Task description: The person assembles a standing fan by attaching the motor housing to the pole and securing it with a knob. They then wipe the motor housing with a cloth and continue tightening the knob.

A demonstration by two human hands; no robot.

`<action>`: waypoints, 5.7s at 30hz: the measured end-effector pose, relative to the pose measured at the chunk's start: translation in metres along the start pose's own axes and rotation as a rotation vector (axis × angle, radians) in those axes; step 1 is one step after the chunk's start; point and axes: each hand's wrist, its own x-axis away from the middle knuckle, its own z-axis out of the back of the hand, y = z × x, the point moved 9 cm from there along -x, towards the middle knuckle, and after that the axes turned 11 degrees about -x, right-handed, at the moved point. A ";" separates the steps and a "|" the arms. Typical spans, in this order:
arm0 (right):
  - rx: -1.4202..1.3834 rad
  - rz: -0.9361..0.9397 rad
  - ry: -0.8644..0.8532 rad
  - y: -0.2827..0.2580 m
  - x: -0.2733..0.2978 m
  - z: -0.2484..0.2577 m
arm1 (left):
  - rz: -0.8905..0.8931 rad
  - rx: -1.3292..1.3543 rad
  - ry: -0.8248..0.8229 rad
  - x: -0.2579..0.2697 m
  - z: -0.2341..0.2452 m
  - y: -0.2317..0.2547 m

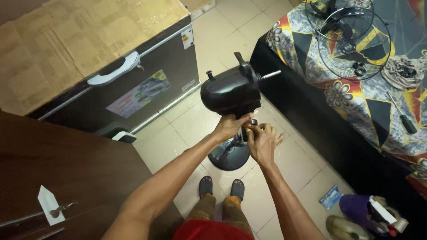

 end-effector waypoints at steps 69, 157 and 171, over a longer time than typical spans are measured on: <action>-0.303 0.231 -0.246 -0.057 -0.037 0.049 | -0.156 0.653 -0.134 -0.010 0.057 0.092; -0.434 0.511 -0.903 0.045 -0.067 0.016 | 0.034 0.559 0.770 0.050 -0.025 0.018; -0.379 0.383 -0.938 0.052 -0.053 -0.020 | 0.017 0.659 0.815 0.052 -0.033 0.014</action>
